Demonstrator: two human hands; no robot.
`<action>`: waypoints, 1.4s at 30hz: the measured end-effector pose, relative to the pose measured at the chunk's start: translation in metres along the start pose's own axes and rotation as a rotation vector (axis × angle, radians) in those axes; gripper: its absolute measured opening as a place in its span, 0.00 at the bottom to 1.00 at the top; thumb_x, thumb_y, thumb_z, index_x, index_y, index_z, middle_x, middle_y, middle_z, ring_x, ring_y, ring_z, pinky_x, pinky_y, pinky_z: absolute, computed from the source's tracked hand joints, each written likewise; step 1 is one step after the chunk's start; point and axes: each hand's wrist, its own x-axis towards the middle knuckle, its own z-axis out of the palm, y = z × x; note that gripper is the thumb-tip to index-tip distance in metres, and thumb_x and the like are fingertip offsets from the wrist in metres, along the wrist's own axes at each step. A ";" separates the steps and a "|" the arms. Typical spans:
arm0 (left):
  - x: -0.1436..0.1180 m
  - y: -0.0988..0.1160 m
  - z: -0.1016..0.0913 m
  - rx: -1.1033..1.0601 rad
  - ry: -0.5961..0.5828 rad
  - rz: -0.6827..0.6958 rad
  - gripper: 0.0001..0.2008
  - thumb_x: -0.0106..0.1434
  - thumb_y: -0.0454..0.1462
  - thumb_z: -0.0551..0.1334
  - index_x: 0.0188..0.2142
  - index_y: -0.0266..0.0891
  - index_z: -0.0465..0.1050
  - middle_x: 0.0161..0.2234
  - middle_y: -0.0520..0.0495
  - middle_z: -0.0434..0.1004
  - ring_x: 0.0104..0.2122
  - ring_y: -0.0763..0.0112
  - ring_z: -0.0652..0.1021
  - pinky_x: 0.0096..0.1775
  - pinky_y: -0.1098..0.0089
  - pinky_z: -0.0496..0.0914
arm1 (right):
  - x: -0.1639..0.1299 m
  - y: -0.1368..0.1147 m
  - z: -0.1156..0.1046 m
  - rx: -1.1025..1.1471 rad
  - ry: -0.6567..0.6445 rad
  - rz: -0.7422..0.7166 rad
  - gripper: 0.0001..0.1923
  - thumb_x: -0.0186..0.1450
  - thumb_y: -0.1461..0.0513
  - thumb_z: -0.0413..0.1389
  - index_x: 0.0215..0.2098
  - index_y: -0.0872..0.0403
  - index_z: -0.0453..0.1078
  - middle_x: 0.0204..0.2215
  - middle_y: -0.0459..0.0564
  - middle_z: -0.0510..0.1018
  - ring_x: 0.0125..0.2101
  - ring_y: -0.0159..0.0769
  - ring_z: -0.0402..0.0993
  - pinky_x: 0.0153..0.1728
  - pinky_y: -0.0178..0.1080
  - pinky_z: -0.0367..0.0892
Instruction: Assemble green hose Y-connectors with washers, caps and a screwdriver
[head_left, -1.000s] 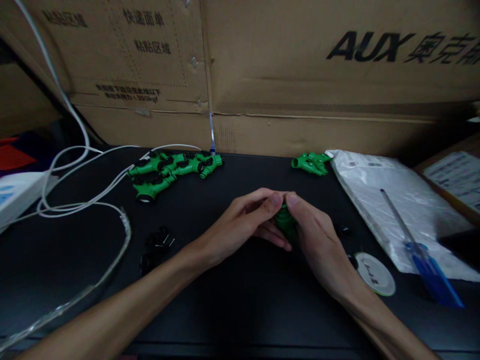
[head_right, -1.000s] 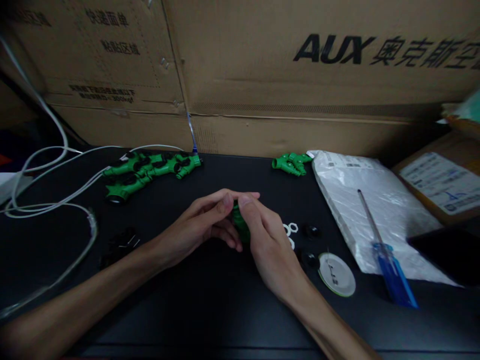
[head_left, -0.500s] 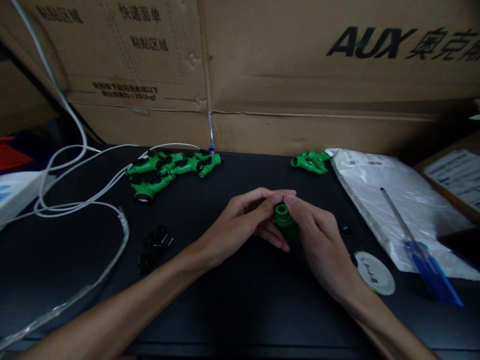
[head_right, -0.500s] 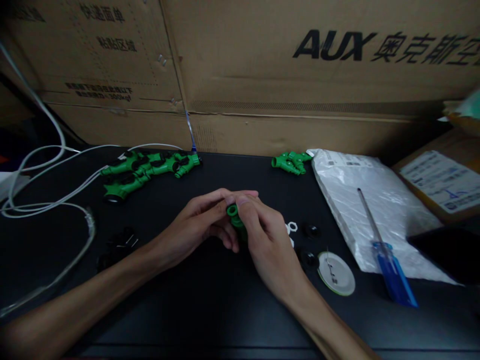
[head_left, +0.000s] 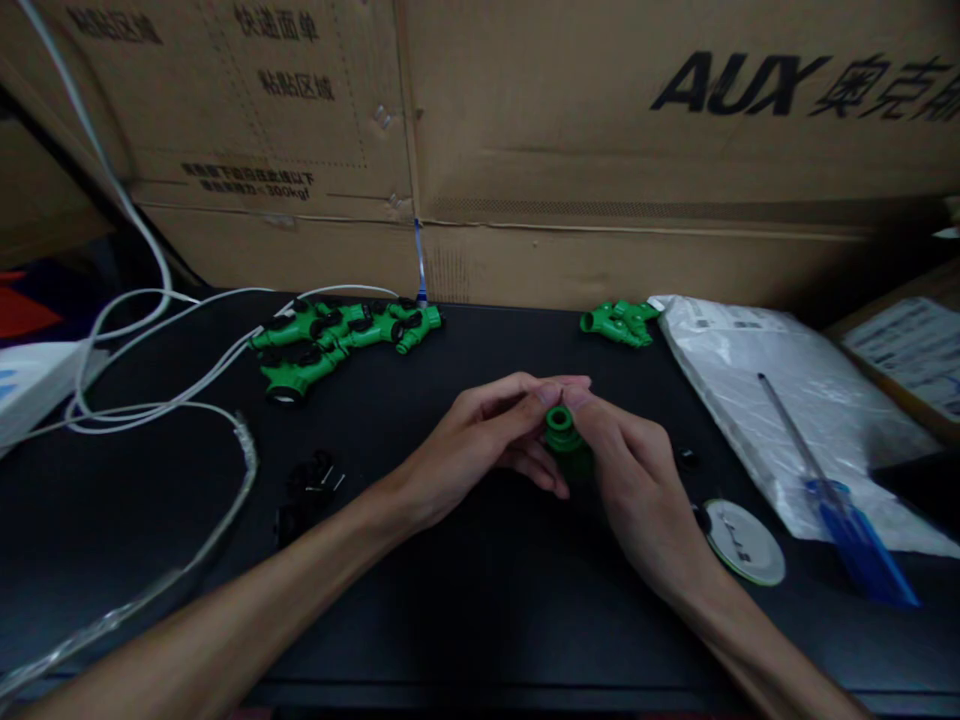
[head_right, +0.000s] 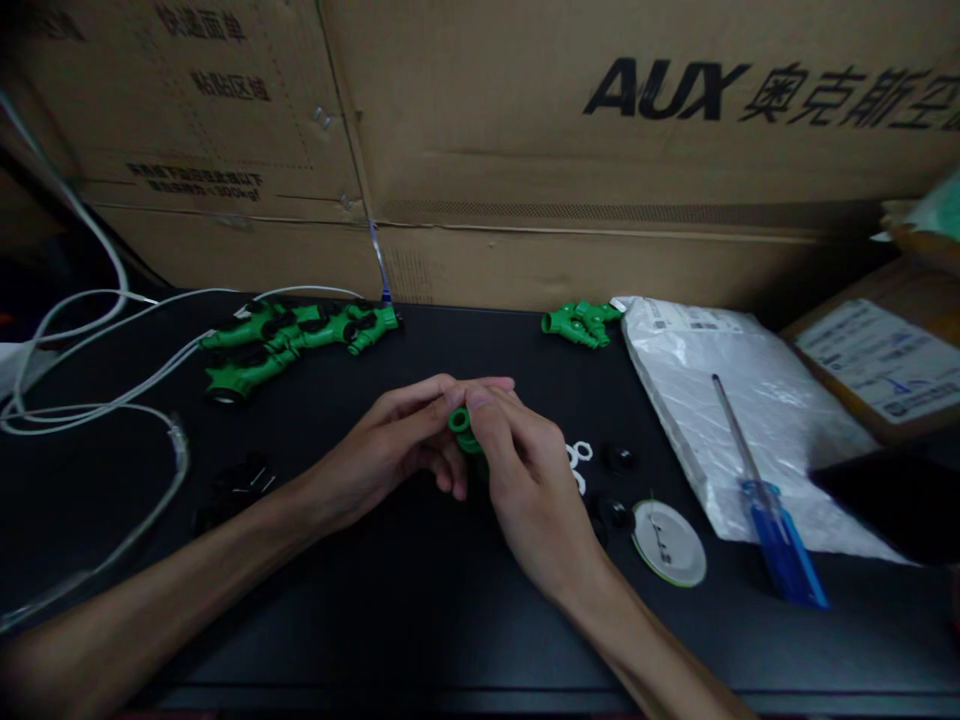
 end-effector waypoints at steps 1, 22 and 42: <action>0.000 0.001 0.001 0.028 0.009 0.019 0.17 0.72 0.45 0.60 0.53 0.39 0.78 0.28 0.51 0.78 0.24 0.75 0.81 0.26 0.78 0.73 | 0.000 0.001 0.000 0.005 0.010 0.034 0.20 0.75 0.57 0.47 0.25 0.52 0.65 0.20 0.40 0.66 0.22 0.28 0.59 0.24 0.34 0.57; 0.012 0.017 -0.021 0.111 0.436 0.208 0.21 0.61 0.53 0.69 0.36 0.37 0.74 0.33 0.50 0.77 0.33 0.72 0.75 0.35 0.73 0.69 | 0.007 0.009 -0.006 0.217 -0.201 0.133 0.29 0.61 0.60 0.66 0.59 0.47 0.65 0.49 0.50 0.80 0.49 0.37 0.79 0.50 0.42 0.76; 0.013 0.015 -0.021 0.012 0.430 0.153 0.07 0.69 0.37 0.65 0.35 0.35 0.73 0.32 0.50 0.77 0.34 0.75 0.78 0.45 0.72 0.74 | 0.014 0.021 -0.021 -0.478 0.058 -0.334 0.14 0.66 0.58 0.64 0.49 0.54 0.75 0.36 0.49 0.74 0.33 0.35 0.72 0.36 0.40 0.71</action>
